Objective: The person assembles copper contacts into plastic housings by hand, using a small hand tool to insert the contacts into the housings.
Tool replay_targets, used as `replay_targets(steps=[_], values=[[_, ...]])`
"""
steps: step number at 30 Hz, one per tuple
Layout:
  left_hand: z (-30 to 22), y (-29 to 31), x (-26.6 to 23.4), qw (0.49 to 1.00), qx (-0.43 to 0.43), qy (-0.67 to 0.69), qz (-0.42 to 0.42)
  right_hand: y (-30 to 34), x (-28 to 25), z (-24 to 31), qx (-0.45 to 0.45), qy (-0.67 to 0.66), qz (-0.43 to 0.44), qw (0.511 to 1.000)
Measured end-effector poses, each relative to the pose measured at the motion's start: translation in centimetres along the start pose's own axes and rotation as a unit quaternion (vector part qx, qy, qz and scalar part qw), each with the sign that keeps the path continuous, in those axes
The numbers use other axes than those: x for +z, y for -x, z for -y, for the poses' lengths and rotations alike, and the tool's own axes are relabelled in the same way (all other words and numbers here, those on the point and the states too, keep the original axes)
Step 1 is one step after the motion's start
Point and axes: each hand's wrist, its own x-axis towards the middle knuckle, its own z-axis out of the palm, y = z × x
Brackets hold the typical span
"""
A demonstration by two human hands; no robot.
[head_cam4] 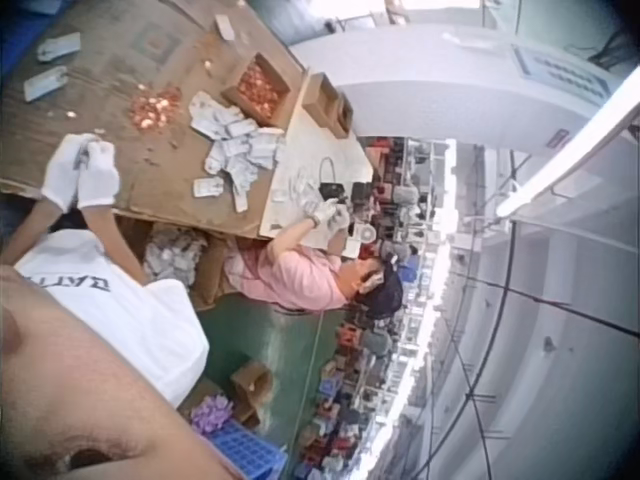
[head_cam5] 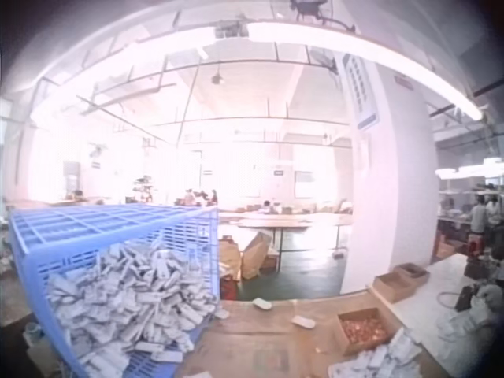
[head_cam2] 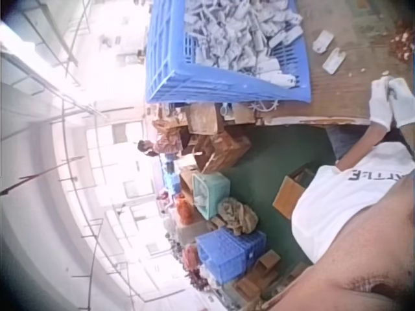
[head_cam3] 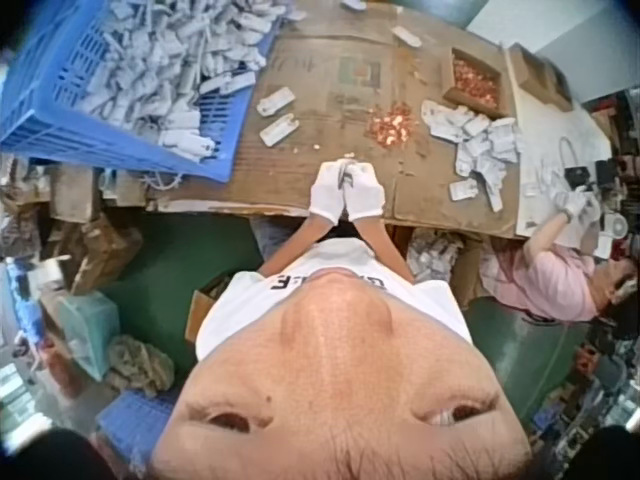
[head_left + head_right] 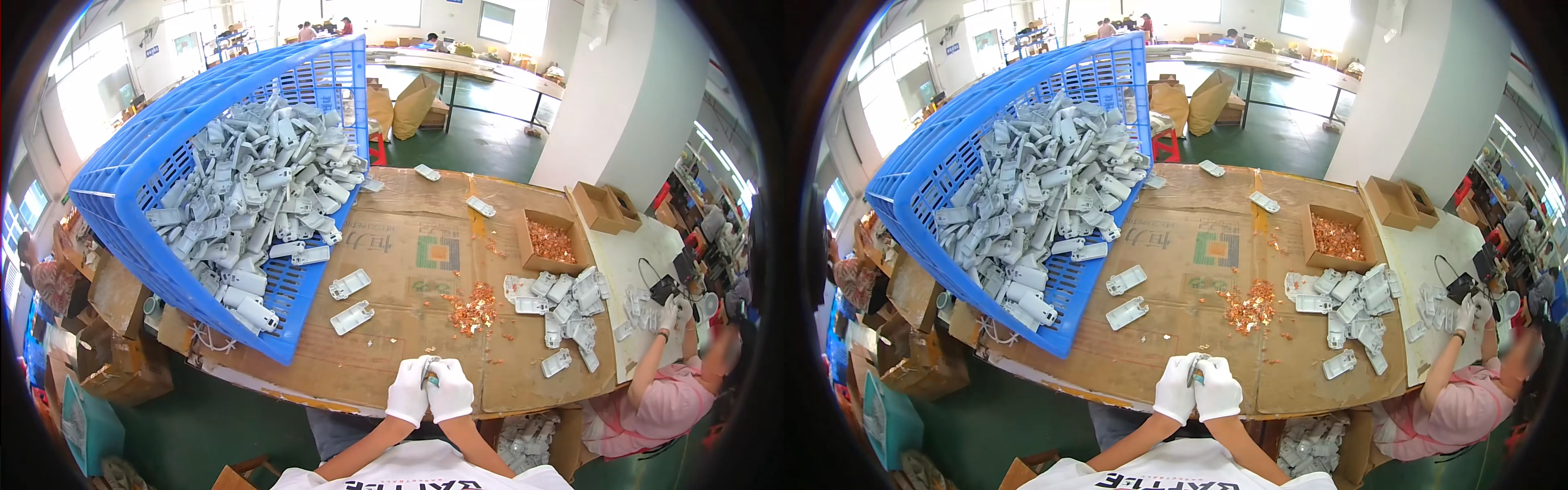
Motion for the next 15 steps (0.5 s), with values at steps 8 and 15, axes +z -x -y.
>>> replay_targets(steps=[8, 15], values=[[0.04, 0.28, -0.06, 1.0, 0.018, -0.019, 0.006, -0.01, -0.21, 0.29, -0.015, 0.028, -0.013, 0.999], [-0.24, 0.66, -0.07, 0.999, 0.009, -0.039, 0.033, -0.18, -0.13, 0.2, 0.001, 0.047, -0.018, 0.999]])
